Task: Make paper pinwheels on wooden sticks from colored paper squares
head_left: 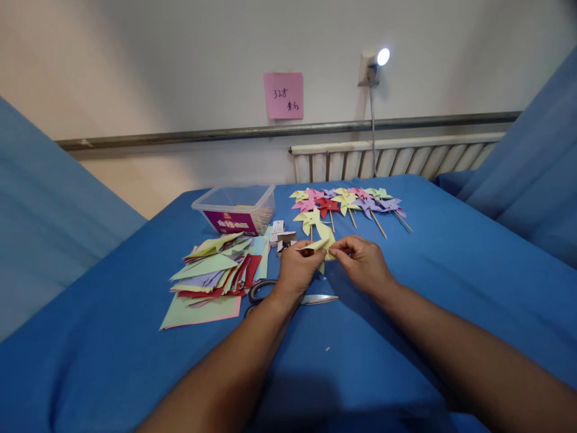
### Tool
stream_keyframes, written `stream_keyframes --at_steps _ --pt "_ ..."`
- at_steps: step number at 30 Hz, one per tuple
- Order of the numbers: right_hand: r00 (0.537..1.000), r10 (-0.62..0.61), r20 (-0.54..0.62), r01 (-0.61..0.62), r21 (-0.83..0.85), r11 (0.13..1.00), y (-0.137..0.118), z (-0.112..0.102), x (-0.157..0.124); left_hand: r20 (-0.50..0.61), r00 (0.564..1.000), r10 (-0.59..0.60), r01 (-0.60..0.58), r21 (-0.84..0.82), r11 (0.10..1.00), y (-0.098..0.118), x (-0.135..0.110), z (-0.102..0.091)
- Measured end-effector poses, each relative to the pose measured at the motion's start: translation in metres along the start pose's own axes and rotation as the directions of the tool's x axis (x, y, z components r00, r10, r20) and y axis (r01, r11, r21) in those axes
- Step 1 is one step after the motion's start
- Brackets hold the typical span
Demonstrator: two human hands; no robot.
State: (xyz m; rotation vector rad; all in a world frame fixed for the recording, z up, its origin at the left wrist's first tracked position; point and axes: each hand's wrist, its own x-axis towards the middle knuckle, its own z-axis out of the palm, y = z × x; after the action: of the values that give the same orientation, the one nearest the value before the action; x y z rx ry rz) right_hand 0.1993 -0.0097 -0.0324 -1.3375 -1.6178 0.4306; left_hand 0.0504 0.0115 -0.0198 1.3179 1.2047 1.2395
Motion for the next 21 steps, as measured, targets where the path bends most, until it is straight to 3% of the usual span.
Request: stream_keyframes --at_steps 13,21 --pt "0.996 0.084 0.008 -0.084 0.089 0.992 0.0033 0.0034 -0.0003 0.001 0.999 0.046 -0.046 0.069 0.997 0.0017 -0.002 -0.0006" --pt "1.0 0.021 -0.004 -0.021 0.065 0.998 0.0063 0.0041 -0.0002 -0.01 0.999 0.035 -0.034 0.072 0.997 0.0022 -0.0039 0.0001"
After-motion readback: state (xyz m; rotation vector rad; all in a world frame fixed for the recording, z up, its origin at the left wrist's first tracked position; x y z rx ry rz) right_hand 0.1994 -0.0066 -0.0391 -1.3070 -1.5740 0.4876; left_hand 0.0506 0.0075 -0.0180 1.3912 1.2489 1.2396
